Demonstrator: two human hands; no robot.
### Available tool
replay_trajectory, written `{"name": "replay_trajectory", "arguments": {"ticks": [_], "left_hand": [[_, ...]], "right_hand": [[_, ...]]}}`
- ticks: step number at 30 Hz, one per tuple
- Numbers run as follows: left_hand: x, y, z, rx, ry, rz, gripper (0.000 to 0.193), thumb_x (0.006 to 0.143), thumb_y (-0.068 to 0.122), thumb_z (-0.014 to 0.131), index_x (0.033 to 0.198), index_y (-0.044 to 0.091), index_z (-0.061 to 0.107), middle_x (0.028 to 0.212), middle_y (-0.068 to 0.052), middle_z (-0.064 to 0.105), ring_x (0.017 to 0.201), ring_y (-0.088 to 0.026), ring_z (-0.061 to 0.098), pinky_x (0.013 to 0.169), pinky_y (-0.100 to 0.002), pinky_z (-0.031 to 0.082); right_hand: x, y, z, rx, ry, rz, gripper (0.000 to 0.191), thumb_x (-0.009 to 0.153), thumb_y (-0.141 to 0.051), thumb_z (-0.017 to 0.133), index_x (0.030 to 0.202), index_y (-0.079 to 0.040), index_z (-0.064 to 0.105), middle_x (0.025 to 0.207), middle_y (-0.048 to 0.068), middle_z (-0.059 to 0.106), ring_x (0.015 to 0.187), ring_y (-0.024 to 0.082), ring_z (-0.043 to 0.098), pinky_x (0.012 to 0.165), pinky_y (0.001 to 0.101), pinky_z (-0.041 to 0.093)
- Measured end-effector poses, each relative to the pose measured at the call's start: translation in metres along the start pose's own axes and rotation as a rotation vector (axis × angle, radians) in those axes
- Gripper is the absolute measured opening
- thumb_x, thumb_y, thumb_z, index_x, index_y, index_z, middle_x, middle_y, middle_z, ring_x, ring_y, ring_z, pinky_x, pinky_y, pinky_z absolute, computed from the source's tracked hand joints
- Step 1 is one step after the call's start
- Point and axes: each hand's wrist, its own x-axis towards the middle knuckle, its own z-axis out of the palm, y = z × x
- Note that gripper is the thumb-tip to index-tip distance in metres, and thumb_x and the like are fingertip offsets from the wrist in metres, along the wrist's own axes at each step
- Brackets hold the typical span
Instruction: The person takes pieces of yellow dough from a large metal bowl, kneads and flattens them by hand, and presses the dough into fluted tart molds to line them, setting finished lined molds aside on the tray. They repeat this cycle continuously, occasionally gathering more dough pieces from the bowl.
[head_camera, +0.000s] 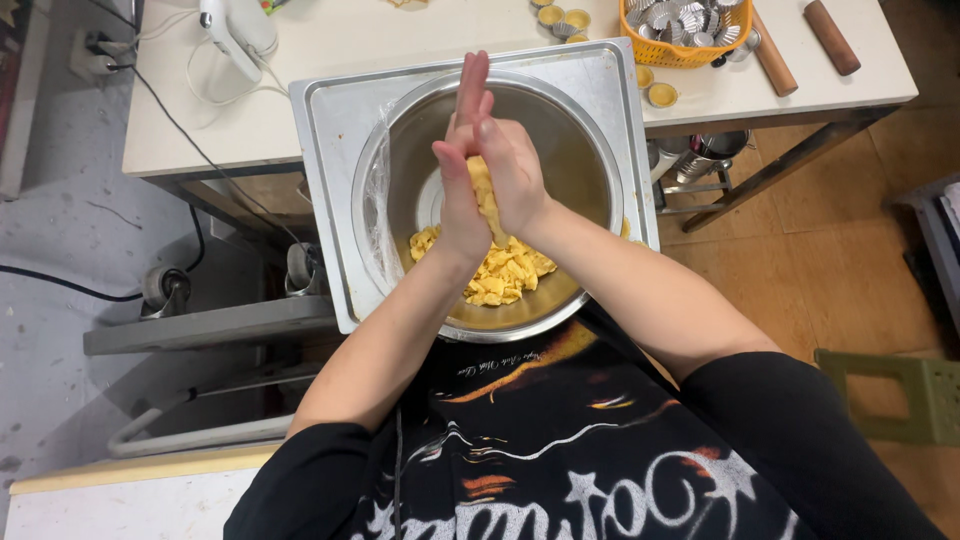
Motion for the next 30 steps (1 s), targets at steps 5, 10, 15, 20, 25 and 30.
{"name": "replay_trajectory", "arguments": {"ticks": [5,10,15,20,25,30], "left_hand": [[0.005,-0.009,0.001,0.079,0.047,0.027,0.078,0.112,0.068,0.012,0.152,0.008,0.043,0.173,-0.009,0.021,0.165,-0.023,0.01,0.134,-0.042,0.01],[0.001,-0.016,0.004,0.018,0.07,0.003,0.072,0.115,0.064,0.024,0.153,0.006,0.041,0.173,-0.012,0.021,0.164,-0.023,0.014,0.137,-0.037,0.016],[0.0,-0.014,-0.004,-0.14,-0.034,-0.132,0.077,0.116,0.064,0.026,0.167,0.006,0.02,0.178,-0.01,0.011,0.161,-0.022,0.015,0.136,-0.033,0.014],[0.008,-0.004,-0.004,-0.5,0.095,-0.209,0.087,0.11,0.065,0.023,0.172,0.009,0.0,0.18,-0.008,-0.001,0.168,-0.023,0.001,0.137,-0.04,0.007],[0.007,-0.001,0.002,-0.265,0.298,-0.132,0.087,0.108,0.07,0.019,0.17,0.016,-0.009,0.179,-0.013,-0.005,0.169,-0.028,-0.008,0.137,-0.041,-0.003],[0.001,-0.004,0.002,-0.12,0.347,-0.234,0.088,0.106,0.071,0.019,0.17,0.011,0.01,0.18,-0.019,0.003,0.166,-0.032,0.006,0.135,-0.045,0.007]], "right_hand": [[0.017,0.012,-0.002,0.174,0.028,0.027,0.07,0.115,-0.049,0.034,0.079,0.003,0.065,0.077,0.011,0.061,0.073,0.02,0.055,0.071,0.0313,0.045],[0.02,0.015,-0.002,0.164,0.081,0.059,0.078,0.114,-0.057,0.029,0.081,0.002,0.069,0.069,0.011,0.063,0.066,0.019,0.06,0.069,0.0304,0.049],[0.021,0.009,0.002,0.069,0.128,0.055,0.087,0.113,-0.061,0.019,0.106,0.001,0.079,0.071,0.009,0.067,0.068,0.017,0.062,0.073,0.0279,0.051],[0.026,0.0,0.008,0.019,0.093,0.07,0.079,0.112,-0.062,0.021,0.103,-0.001,0.071,0.079,0.006,0.065,0.071,0.016,0.059,0.072,0.0273,0.049],[0.018,0.0,0.013,-0.074,0.232,0.092,0.072,0.113,-0.061,0.025,0.092,-0.003,0.064,0.077,0.003,0.059,0.071,0.014,0.054,0.069,0.0265,0.045],[0.011,0.01,0.005,-0.199,0.267,0.119,0.07,0.115,-0.06,0.027,0.078,-0.006,0.052,0.073,-0.001,0.05,0.07,0.011,0.047,0.066,0.026,0.04]]}}
